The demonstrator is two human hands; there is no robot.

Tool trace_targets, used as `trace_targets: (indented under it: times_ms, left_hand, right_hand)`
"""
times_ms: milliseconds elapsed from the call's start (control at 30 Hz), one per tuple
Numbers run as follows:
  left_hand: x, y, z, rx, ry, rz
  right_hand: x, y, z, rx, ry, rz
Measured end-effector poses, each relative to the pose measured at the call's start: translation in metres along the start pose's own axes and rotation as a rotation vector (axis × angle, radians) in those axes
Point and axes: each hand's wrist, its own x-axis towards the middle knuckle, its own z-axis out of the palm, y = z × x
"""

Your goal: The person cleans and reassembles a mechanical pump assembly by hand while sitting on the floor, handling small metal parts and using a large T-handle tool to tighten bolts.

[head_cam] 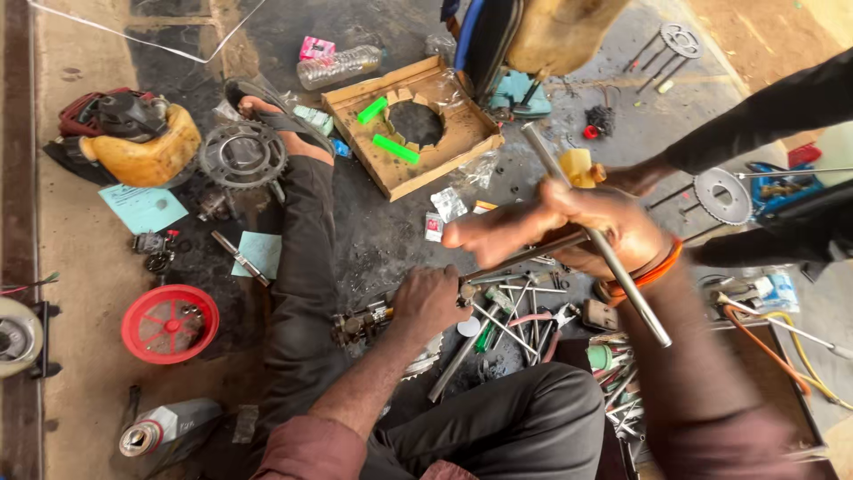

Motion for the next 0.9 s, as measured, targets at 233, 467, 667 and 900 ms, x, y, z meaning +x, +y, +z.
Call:
trace_targets:
  times_ms: [233,467,667,900]
  left_hand:
    - [-0.009,-0.002,0.004,-0.012,0.128,0.037]
    - [-0.003,0.001,-0.001,-0.002,-0.084,0.051]
    - [-0.01,0.015,-0.008,0.093,-0.082,0.104]
    - [-0.012,0.015,-0.003,0.145,-0.208,0.091]
  right_hand:
    - [0.022,0.051,0.03,0.288,0.848,-0.657]
    - [-0.017,-0.009,-0.012,-1.371,0.729,-0.852]
    - [-0.046,-0.01,0.028,-1.286,0.554,-0.181]
    - [-0.022,-0.003,0.065,-1.226,0.886,-0.108]
